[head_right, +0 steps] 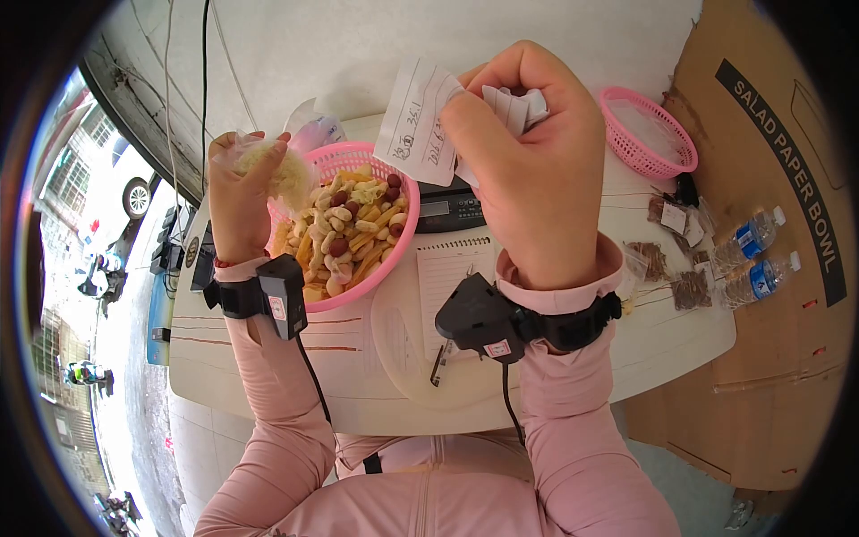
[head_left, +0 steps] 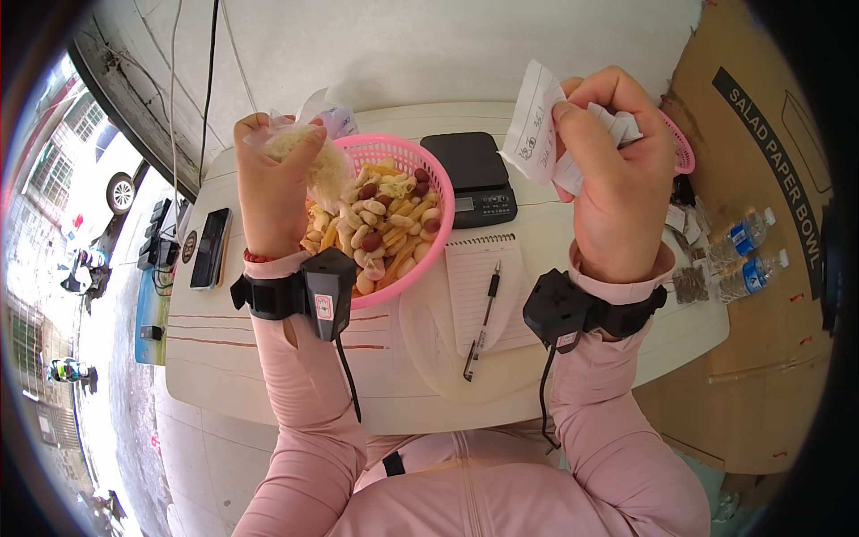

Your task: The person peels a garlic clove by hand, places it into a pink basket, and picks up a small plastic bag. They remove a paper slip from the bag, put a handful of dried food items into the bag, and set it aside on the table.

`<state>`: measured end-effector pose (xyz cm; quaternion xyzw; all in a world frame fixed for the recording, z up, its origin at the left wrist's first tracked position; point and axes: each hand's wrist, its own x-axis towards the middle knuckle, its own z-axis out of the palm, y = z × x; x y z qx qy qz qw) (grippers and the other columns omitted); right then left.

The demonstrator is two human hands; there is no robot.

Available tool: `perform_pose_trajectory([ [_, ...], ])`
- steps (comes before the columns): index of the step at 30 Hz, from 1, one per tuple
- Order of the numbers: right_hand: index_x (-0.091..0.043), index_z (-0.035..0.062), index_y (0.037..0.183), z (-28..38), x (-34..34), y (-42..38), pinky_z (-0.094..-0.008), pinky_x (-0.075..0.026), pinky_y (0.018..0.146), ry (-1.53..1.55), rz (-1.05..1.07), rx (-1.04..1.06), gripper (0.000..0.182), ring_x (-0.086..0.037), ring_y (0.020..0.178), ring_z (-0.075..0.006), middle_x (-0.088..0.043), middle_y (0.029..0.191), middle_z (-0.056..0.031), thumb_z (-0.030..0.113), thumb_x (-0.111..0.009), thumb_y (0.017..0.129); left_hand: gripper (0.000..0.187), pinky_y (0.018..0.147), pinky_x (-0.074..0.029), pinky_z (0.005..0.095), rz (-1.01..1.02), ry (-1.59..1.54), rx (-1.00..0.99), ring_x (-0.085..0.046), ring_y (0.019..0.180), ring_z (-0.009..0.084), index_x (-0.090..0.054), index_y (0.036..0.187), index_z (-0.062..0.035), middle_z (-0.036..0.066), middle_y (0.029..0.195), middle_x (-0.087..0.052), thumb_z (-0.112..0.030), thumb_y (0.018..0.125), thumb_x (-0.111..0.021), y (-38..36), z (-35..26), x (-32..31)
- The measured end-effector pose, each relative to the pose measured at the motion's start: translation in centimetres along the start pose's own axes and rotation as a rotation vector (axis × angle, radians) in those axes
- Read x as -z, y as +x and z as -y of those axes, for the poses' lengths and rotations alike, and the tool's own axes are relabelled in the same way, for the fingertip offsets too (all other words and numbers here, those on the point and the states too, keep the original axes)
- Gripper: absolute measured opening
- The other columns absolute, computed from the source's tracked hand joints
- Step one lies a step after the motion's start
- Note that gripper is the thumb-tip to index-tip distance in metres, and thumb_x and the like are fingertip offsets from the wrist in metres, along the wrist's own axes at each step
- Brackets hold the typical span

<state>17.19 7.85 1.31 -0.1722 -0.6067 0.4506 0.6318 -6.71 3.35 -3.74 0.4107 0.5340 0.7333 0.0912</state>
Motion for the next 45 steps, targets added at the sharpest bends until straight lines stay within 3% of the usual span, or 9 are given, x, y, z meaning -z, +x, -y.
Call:
perform_pose_trajectory([
  [2,-0.050,0.0017,0.074,0.1,0.0,0.0,-0.0194,-0.033,0.049,0.008,0.004,-0.008,0.008,-0.041,0.059,-0.0017,-0.054,0.072,0.0011,-0.002,-0.057,0.074,0.047,0.073,-0.052,0.0287,0.097,-0.166,0.020,-0.061,0.090,0.0215,-0.034,0.114,-0.0014,0.016,0.109,-0.051,0.002,0.079,-0.065,0.2,0.2,0.3],
  [5,-0.050,0.0017,0.074,0.1,0.0,-0.1,-0.0194,-0.034,0.049,0.015,0.008,-0.013,0.008,-0.041,0.059,-0.0017,-0.054,0.072,0.0010,-0.002,-0.056,0.074,0.050,0.074,-0.052,0.0287,0.096,-0.142,0.044,-0.061,0.092,0.0213,-0.032,0.117,-0.0021,0.015,0.107,-0.052,0.003,0.079,-0.064,-0.2,-0.5,0.1],
  [14,-0.050,0.0032,0.075,-0.8,0.1,0.3,-0.0177,-0.032,0.047,0.041,0.036,-0.011,0.009,-0.040,0.057,0.0001,-0.053,0.069,0.0023,0.000,-0.058,0.076,0.021,0.076,-0.052,0.0302,-0.003,-0.094,-0.021,-0.063,0.090,0.0222,-0.051,0.105,0.0027,0.013,0.093,-0.064,-0.012,0.090,-0.055,0.8,-0.2,0.7],
  [24,-0.064,-0.0006,0.086,-6.2,-3.6,-0.8,-0.0196,-0.039,0.049,0.007,0.423,-0.458,0.018,-0.050,0.058,-0.0039,-0.057,0.066,0.0008,0.014,-0.071,0.079,0.028,0.076,-0.053,0.0359,-0.071,-0.517,0.081,-0.064,0.088,0.0283,-0.050,0.100,0.0045,0.018,0.093,-0.062,-0.021,0.097,-0.039,0.6,-0.6,0.6],
  [26,-0.064,-0.0015,0.086,-6.6,-4.2,-1.1,-0.0202,-0.040,0.050,0.001,0.418,-0.504,0.018,-0.052,0.059,-0.0048,-0.059,0.068,-0.0008,0.014,-0.071,0.079,0.026,0.086,-0.049,0.0482,-0.033,-0.538,0.159,-0.060,0.097,0.0378,-0.048,0.104,0.0037,0.019,0.098,-0.059,-0.020,0.097,-0.039,0.2,-0.7,0.4],
  [30,-0.066,-0.0031,0.090,-7.7,-4.4,-1.3,-0.0215,-0.044,0.053,0.034,0.374,-0.472,0.019,-0.055,0.062,-0.0069,-0.062,0.071,-0.0043,0.012,-0.070,0.079,0.027,0.086,-0.049,0.0475,0.029,-0.531,0.232,-0.060,0.096,0.0372,-0.048,0.105,0.0034,0.018,0.097,-0.059,-0.021,0.098,-0.039,0.0,-1.2,0.0],
  [34,-0.066,-0.0033,0.093,-8.9,-4.8,-1.6,-0.0221,-0.046,0.056,0.114,0.400,-0.375,0.019,-0.057,0.063,-0.0085,-0.063,0.074,-0.0059,0.008,-0.071,0.078,0.035,0.079,-0.050,0.0447,0.003,-0.626,0.286,-0.061,0.089,0.0345,-0.047,0.104,0.0018,0.016,0.090,-0.060,-0.032,0.096,-0.042,-0.5,-2.0,-1.2],
  [41,-0.064,-0.0069,0.094,-8.3,-5.7,-2.5,-0.0232,-0.050,0.057,0.459,0.307,-0.666,0.023,-0.062,0.067,-0.0138,-0.065,0.080,-0.0099,0.005,-0.072,0.076,0.058,0.069,-0.050,0.0423,-0.153,-0.839,0.330,-0.061,0.082,0.0338,-0.040,0.103,-0.0012,0.014,0.087,-0.054,-0.056,0.086,-0.048,-1.6,-3.2,-2.5],
  [45,-0.062,-0.0034,0.103,-7.9,-5.6,-2.6,-0.0196,-0.049,0.065,0.533,0.409,-0.885,0.026,-0.063,0.076,-0.0126,-0.065,0.087,-0.0077,0.015,-0.067,0.085,0.071,0.082,-0.050,0.0478,-0.195,-0.758,0.285,-0.059,0.095,0.0406,-0.039,0.110,0.0009,0.021,0.105,-0.052,-0.064,0.083,-0.045,-1.8,-2.3,-2.8],
])
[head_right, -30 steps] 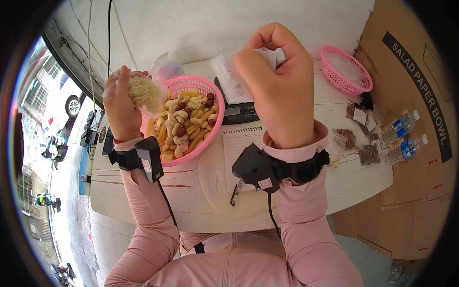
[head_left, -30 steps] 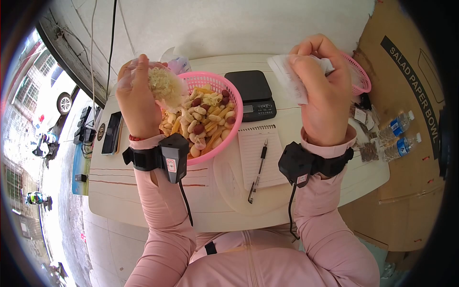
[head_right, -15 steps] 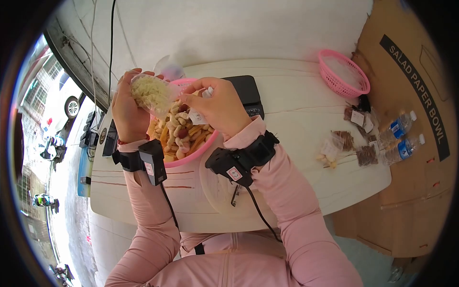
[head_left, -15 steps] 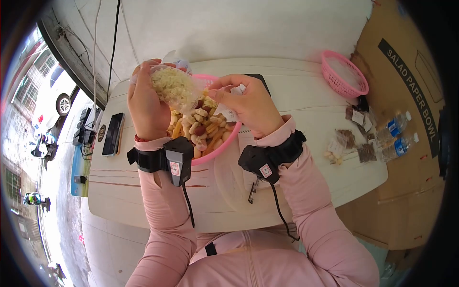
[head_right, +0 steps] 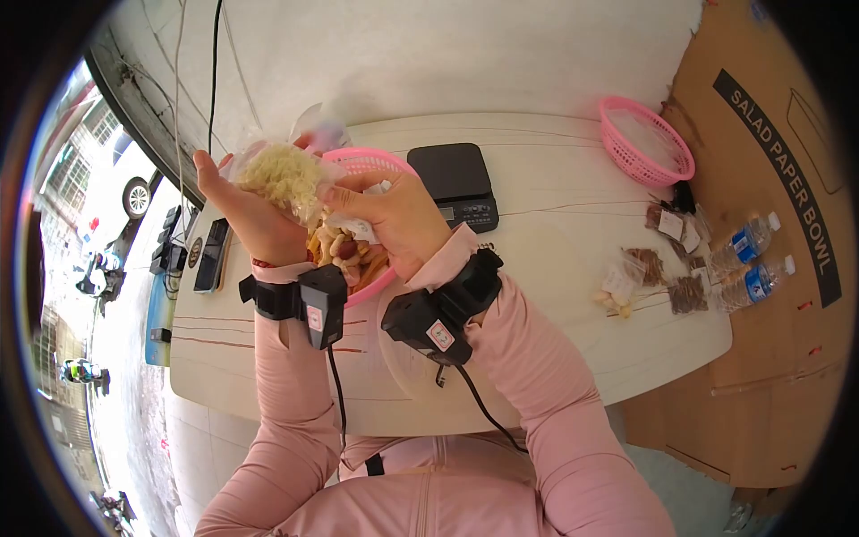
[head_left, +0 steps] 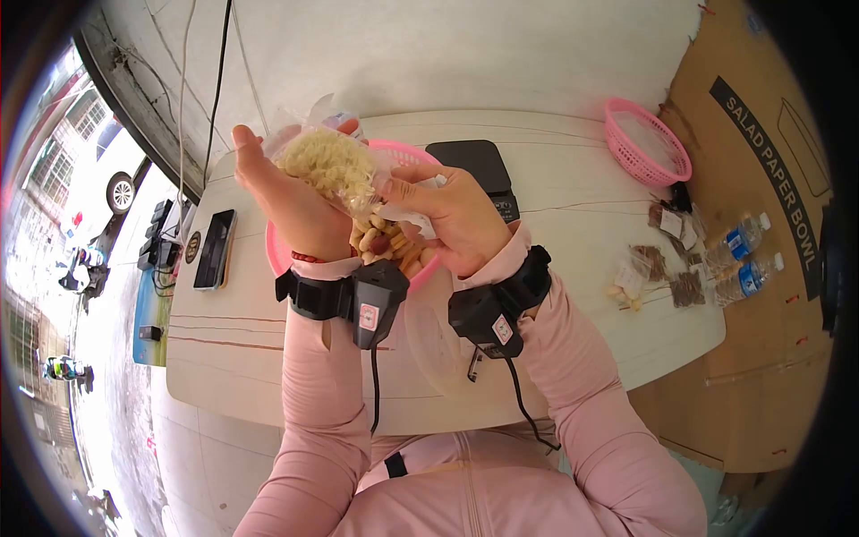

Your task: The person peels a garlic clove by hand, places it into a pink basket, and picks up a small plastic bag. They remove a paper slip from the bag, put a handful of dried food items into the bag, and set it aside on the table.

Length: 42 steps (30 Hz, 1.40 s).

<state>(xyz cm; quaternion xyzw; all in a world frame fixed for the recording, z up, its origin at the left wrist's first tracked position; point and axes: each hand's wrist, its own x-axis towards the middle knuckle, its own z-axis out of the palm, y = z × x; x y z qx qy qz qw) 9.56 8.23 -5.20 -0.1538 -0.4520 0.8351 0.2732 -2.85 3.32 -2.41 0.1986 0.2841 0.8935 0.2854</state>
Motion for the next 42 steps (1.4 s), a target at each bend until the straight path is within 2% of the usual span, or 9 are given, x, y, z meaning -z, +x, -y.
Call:
perform_pose_trajectory([
  [3,-0.060,-0.0004,0.105,0.4,-0.2,-0.4,-0.0162,-0.042,0.057,0.037,0.067,-0.044,0.029,-0.058,0.075,-0.0086,-0.063,0.089,-0.0041,0.021,-0.066,0.087,0.066,0.078,-0.051,0.0445,-0.091,0.107,-0.146,-0.060,0.094,0.0388,-0.040,0.110,0.0010,0.020,0.107,-0.052,-0.060,0.086,-0.045,-0.5,0.6,-0.6],
  [5,-0.061,-0.0005,0.102,0.3,-0.6,-0.2,-0.0186,-0.045,0.054,0.099,0.067,-0.033,0.026,-0.060,0.071,-0.0107,-0.063,0.087,-0.0051,0.018,-0.067,0.085,0.048,0.062,-0.051,0.0328,-0.041,0.179,-0.318,-0.062,0.080,0.0274,-0.030,0.112,-0.0046,0.012,0.089,-0.055,-0.044,0.092,-0.048,-0.5,0.6,-0.8],
  [9,-0.062,0.0002,0.098,0.6,-1.2,0.8,-0.0191,-0.042,0.051,0.005,-0.125,0.006,0.023,-0.058,0.069,-0.0097,-0.062,0.085,-0.0052,0.017,-0.068,0.083,0.040,0.065,-0.049,0.0297,0.009,0.254,-0.260,-0.060,0.077,0.0213,-0.043,0.112,-0.0012,0.011,0.093,-0.058,-0.038,0.096,-0.044,1.4,0.1,1.1],
  [11,-0.061,0.0028,0.104,1.1,-0.6,1.4,-0.0172,-0.040,0.053,-0.059,-0.092,0.012,0.026,-0.054,0.073,-0.0063,-0.060,0.088,-0.0016,0.020,-0.065,0.085,0.040,0.072,-0.051,0.0298,0.085,0.583,-0.283,-0.062,0.083,0.0197,-0.053,0.110,0.0033,0.011,0.097,-0.060,-0.033,0.097,-0.043,2.4,-0.3,2.3],
  [14,-0.060,0.0060,0.110,1.4,0.1,2.6,-0.0160,-0.039,0.055,-0.111,-0.040,-0.016,0.029,-0.049,0.075,-0.0031,-0.057,0.090,0.0026,0.024,-0.063,0.087,0.037,0.072,-0.050,0.0272,0.154,0.592,-0.246,-0.061,0.081,0.0160,-0.058,0.109,0.0047,0.010,0.098,-0.061,-0.028,0.097,-0.045,3.9,-0.5,4.0],
  [19,-0.062,0.0055,0.104,1.1,-0.7,3.6,-0.0172,-0.039,0.051,-0.170,-0.111,-0.047,0.024,-0.047,0.062,-0.0040,-0.056,0.081,0.0025,0.022,-0.064,0.087,0.033,0.069,-0.051,0.0252,0.218,0.701,-0.168,-0.061,0.078,0.0134,-0.058,0.112,0.0058,0.009,0.093,-0.064,-0.022,0.095,-0.052,4.7,-1.9,5.4],
  [26,-0.063,0.0000,0.087,-0.1,0.3,6.3,-0.0227,-0.028,0.041,-0.202,-0.057,-0.008,0.018,-0.039,0.047,-0.0081,-0.053,0.066,-0.0013,0.018,-0.066,0.084,0.031,0.063,-0.054,0.0235,0.280,0.724,-0.051,-0.064,0.072,0.0144,-0.057,0.108,0.0108,0.013,0.090,-0.066,-0.010,0.086,-0.064,5.3,-4.2,7.1],
  [36,-0.060,0.0024,0.078,0.1,0.2,8.1,-0.0243,-0.024,0.042,-0.280,-0.081,-0.064,0.015,-0.035,0.043,-0.0092,-0.049,0.060,-0.0010,0.014,-0.070,0.079,0.021,0.062,-0.054,0.0245,0.213,0.814,-0.048,-0.064,0.070,0.0134,-0.061,0.094,0.0060,0.009,0.083,-0.065,-0.013,0.086,-0.065,5.3,-5.8,7.6],
  [42,-0.062,0.0023,0.081,0.2,1.4,8.3,-0.0243,-0.026,0.041,-0.296,-0.104,-0.087,0.016,-0.039,0.045,-0.0086,-0.052,0.064,0.0002,0.013,-0.072,0.077,0.024,0.060,-0.052,0.0222,0.009,0.861,-0.305,-0.062,0.067,0.0104,-0.064,0.089,0.0047,0.006,0.076,-0.065,-0.019,0.085,-0.067,5.3,-6.9,8.2],
])
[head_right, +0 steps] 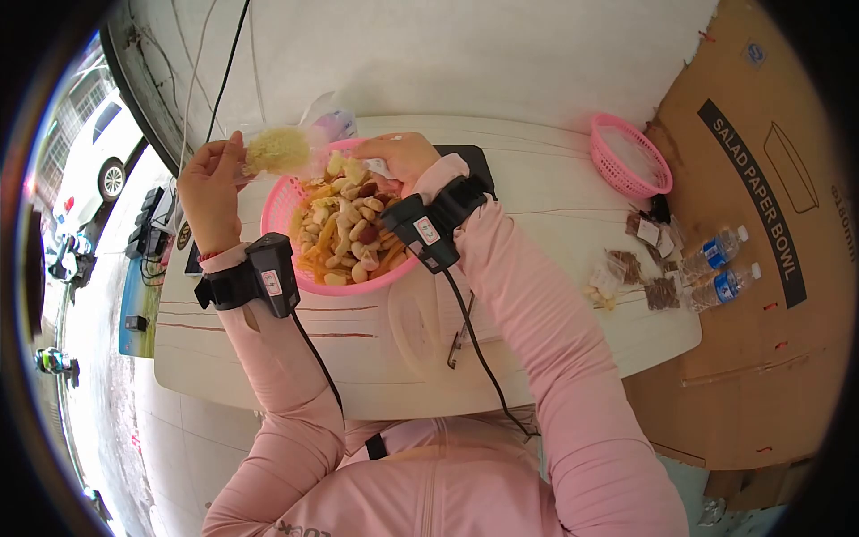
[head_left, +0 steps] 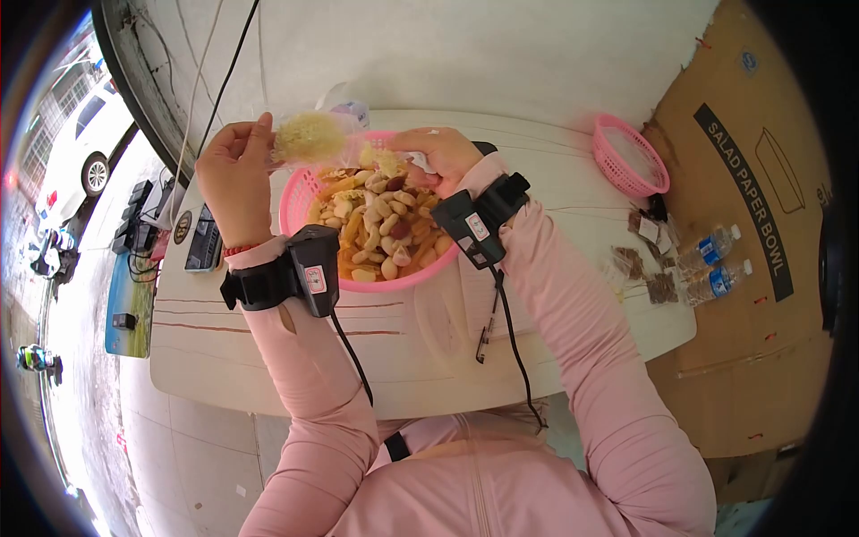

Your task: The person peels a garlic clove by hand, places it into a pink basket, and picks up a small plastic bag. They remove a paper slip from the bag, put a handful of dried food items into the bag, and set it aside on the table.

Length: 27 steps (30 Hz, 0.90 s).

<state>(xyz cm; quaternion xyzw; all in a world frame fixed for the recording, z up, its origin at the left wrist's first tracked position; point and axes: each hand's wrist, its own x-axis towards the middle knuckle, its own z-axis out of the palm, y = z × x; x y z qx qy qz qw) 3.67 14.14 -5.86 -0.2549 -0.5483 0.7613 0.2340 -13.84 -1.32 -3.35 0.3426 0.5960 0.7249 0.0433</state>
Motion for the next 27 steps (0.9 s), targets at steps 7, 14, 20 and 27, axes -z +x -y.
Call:
perform_pose_trajectory([
  [7,-0.068,-0.0019,0.095,-0.6,1.6,1.2,-0.0208,-0.037,0.046,-0.483,-0.064,0.004,0.026,-0.047,0.051,-0.0072,-0.060,0.069,-0.0007,0.018,-0.073,0.078,0.016,0.064,-0.047,0.0241,0.055,0.380,-0.283,-0.060,0.066,0.0095,-0.067,0.085,0.0028,0.007,0.072,-0.066,-0.013,0.081,-0.068,0.0,0.6,-0.9],
  [14,-0.067,-0.0035,0.101,1.7,-0.6,-0.9,-0.0210,-0.045,0.057,-0.557,-0.022,0.339,0.033,-0.057,0.066,-0.0077,-0.064,0.076,-0.0039,0.017,-0.075,0.077,0.013,0.064,-0.045,0.0270,0.144,0.390,-0.437,-0.058,0.062,0.0147,-0.067,0.082,0.0014,0.007,0.071,-0.066,-0.011,0.078,-0.068,-1.6,-1.8,-3.3],
  [20,-0.069,-0.0027,0.092,2.9,-1.8,-1.6,-0.0248,-0.044,0.058,-0.568,0.034,0.499,0.035,-0.053,0.064,-0.0099,-0.062,0.072,-0.0044,0.023,-0.079,0.070,0.013,0.063,-0.044,0.0260,0.199,0.293,-0.354,-0.058,0.068,0.0130,-0.067,0.081,0.0008,0.005,0.068,-0.063,-0.011,0.076,-0.069,-1.8,-1.2,-4.7],
  [27,-0.067,-0.0022,0.086,3.1,-1.0,-1.6,-0.0228,-0.048,0.063,-0.397,0.040,0.431,0.018,-0.061,0.071,-0.0127,-0.066,0.079,-0.0073,0.007,-0.076,0.073,0.029,0.068,-0.047,0.0255,0.276,0.190,-0.316,-0.058,0.077,0.0124,-0.062,0.103,-0.0016,0.006,0.084,-0.064,-0.013,0.078,-0.072,-2.3,-2.5,-4.8],
])
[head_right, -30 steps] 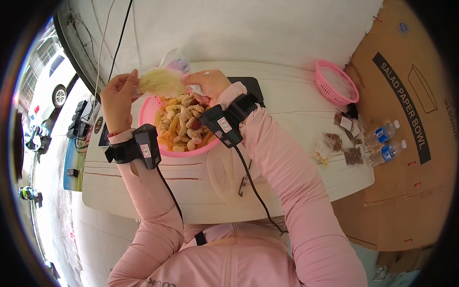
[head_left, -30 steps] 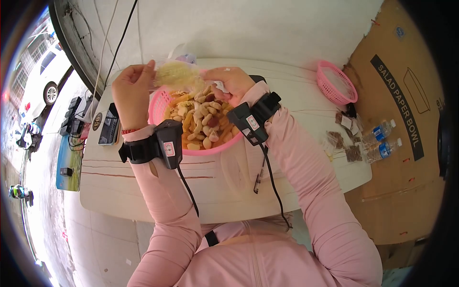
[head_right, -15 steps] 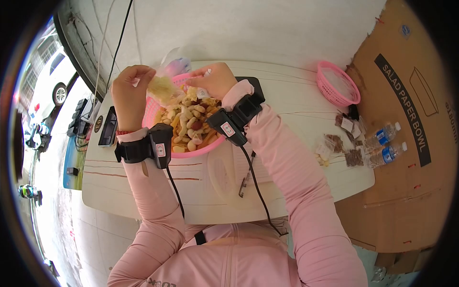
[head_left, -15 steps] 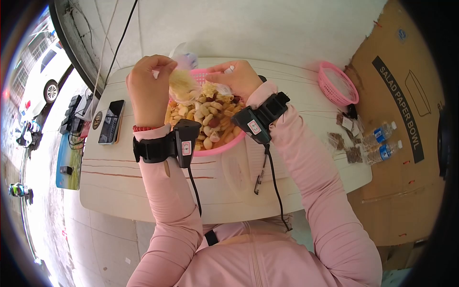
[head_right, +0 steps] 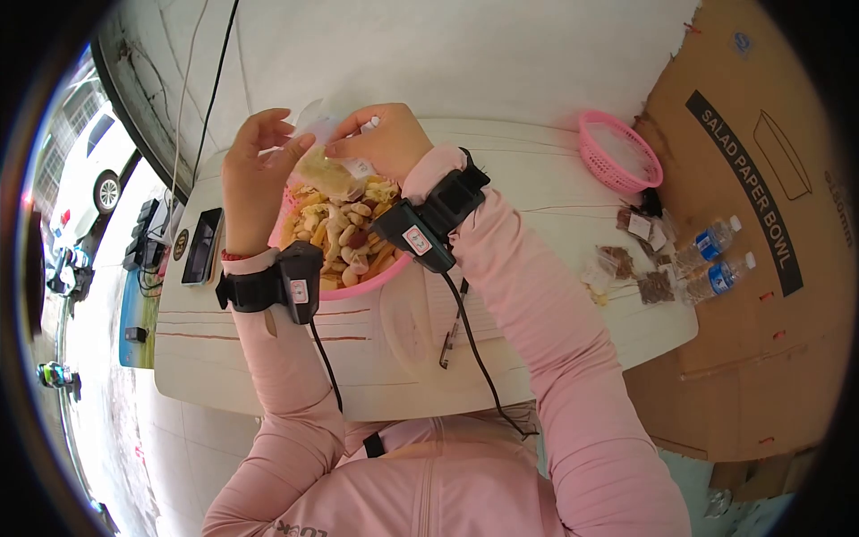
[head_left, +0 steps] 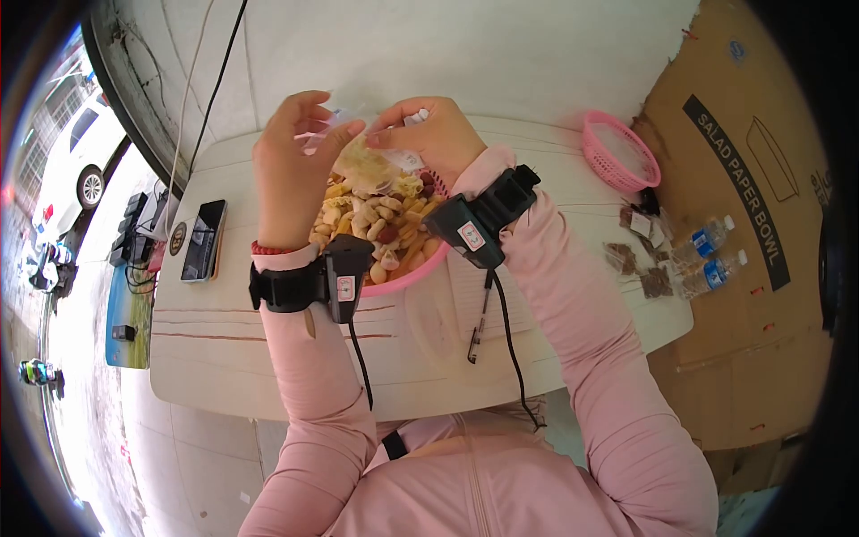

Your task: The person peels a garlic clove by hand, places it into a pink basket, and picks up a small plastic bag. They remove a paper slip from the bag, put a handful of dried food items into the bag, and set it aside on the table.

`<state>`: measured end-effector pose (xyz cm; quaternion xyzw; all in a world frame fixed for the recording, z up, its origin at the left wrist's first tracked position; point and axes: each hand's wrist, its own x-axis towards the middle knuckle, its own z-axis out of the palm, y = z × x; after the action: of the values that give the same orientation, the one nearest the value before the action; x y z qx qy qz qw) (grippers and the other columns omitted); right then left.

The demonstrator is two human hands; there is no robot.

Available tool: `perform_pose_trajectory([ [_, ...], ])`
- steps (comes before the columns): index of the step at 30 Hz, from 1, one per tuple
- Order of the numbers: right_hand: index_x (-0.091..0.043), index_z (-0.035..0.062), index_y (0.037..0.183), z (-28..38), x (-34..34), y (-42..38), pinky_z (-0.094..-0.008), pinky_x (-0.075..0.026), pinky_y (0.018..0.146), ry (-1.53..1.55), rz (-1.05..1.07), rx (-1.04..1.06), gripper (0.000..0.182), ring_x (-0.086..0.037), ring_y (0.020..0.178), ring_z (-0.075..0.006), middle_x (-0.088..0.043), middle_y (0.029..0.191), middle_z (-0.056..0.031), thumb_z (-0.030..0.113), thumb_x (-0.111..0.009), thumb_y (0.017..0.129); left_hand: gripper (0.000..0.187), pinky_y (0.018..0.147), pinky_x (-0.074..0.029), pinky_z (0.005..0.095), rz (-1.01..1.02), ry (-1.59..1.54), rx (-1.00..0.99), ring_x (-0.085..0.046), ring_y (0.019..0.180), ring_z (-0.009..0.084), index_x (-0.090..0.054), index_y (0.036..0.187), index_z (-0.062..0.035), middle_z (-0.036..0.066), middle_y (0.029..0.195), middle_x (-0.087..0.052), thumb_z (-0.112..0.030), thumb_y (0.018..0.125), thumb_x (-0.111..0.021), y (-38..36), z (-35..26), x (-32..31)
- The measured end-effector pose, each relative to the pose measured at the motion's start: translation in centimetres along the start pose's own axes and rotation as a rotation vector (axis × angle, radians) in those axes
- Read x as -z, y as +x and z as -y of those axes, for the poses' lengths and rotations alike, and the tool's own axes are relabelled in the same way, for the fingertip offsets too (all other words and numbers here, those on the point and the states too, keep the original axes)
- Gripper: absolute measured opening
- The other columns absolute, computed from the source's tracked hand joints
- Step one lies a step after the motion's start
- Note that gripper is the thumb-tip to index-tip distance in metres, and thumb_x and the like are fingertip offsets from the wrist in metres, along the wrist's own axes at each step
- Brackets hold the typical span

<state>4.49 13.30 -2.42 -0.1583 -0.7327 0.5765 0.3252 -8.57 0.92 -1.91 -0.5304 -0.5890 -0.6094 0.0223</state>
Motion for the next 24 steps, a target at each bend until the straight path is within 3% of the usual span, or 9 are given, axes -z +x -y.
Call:
perform_pose_trajectory([
  [2,-0.066,-0.0014,0.084,-0.2,0.3,-0.2,-0.0240,-0.049,0.064,0.099,-0.016,-0.006,0.015,-0.062,0.072,-0.0138,-0.066,0.079,-0.0078,0.005,-0.074,0.074,0.039,0.074,-0.049,0.0251,-0.001,-0.003,0.058,-0.059,0.083,0.0139,-0.057,0.111,-0.0003,0.007,0.093,-0.063,-0.012,0.078,-0.073,0.0,0.1,0.5],
  [4,-0.065,-0.0006,0.082,-0.4,0.4,-0.2,-0.0252,-0.049,0.065,0.198,-0.027,-0.011,0.011,-0.062,0.073,-0.0149,-0.066,0.079,-0.0083,0.003,-0.073,0.074,0.038,0.076,-0.049,0.0250,0.073,-0.033,0.122,-0.059,0.086,0.0141,-0.057,0.109,0.0011,0.008,0.094,-0.063,-0.011,0.078,-0.073,0.1,0.3,1.0],
  [6,-0.064,-0.0017,0.078,-0.5,0.4,-0.2,-0.0242,-0.044,0.048,0.354,-0.109,-0.081,0.016,-0.057,0.057,-0.0120,-0.063,0.071,-0.0085,0.004,-0.076,0.071,0.037,0.077,-0.049,0.0250,0.144,-0.060,0.187,-0.059,0.088,0.0143,-0.057,0.108,0.0025,0.009,0.096,-0.062,-0.009,0.077,-0.073,0.1,0.7,1.2],
  [10,-0.063,-0.0012,0.078,-0.5,-0.1,-0.1,-0.0242,-0.043,0.044,0.398,-0.117,-0.072,0.019,-0.057,0.055,-0.0116,-0.063,0.070,-0.0083,0.008,-0.078,0.072,0.031,0.079,-0.048,0.0242,0.135,-0.271,0.193,-0.059,0.089,0.0141,-0.056,0.106,0.0047,0.009,0.096,-0.061,-0.004,0.079,-0.069,0.1,1.9,0.5],
  [12,-0.064,-0.0026,0.085,-0.5,-0.1,-0.1,-0.0266,-0.051,0.066,0.350,-0.063,-0.107,0.011,-0.063,0.075,-0.0150,-0.066,0.084,-0.0096,0.005,-0.071,0.079,0.030,0.079,-0.048,0.0240,0.114,-0.313,0.189,-0.059,0.089,0.0138,-0.056,0.106,0.0049,0.009,0.096,-0.060,-0.002,0.080,-0.068,0.1,1.7,0.4],
  [15,-0.066,-0.0038,0.091,-0.2,-0.2,-0.1,-0.0254,-0.051,0.068,0.234,-0.061,-0.103,0.014,-0.062,0.076,-0.0141,-0.067,0.086,-0.0092,0.005,-0.069,0.080,0.027,0.079,-0.048,0.0235,0.065,-0.270,0.193,-0.059,0.089,0.0130,-0.056,0.104,0.0053,0.009,0.096,-0.060,0.000,0.080,-0.067,0.1,1.6,0.7],
  [18,-0.067,-0.0043,0.094,0.0,-0.4,0.1,-0.0237,-0.049,0.069,0.128,-0.023,-0.051,0.017,-0.062,0.076,-0.0137,-0.067,0.086,-0.0091,0.006,-0.069,0.080,0.023,0.069,-0.048,0.0242,0.102,-0.403,0.163,-0.059,0.079,0.0119,-0.061,0.095,0.0041,0.007,0.086,-0.063,-0.003,0.076,-0.071,0.0,2.8,1.1],
  [20,-0.067,-0.0044,0.093,0.4,-0.6,0.1,-0.0232,-0.048,0.068,0.069,-0.005,-0.057,0.017,-0.061,0.076,-0.0130,-0.067,0.084,-0.0086,0.005,-0.069,0.079,0.019,0.068,-0.047,0.0230,0.095,-0.401,0.269,-0.058,0.075,0.0107,-0.063,0.090,0.0042,0.004,0.077,-0.062,-0.003,0.076,-0.072,0.0,3.0,1.3],
  [24,-0.067,-0.0039,0.089,-0.5,-0.8,0.5,-0.0224,-0.047,0.066,0.023,-0.003,0.042,0.017,-0.060,0.073,-0.0116,-0.066,0.080,-0.0072,0.006,-0.072,0.076,0.015,0.065,-0.045,0.0219,0.106,-0.430,0.249,-0.057,0.071,0.0095,-0.062,0.081,0.0046,0.003,0.070,-0.061,-0.005,0.075,-0.072,0.1,3.4,1.2],
])
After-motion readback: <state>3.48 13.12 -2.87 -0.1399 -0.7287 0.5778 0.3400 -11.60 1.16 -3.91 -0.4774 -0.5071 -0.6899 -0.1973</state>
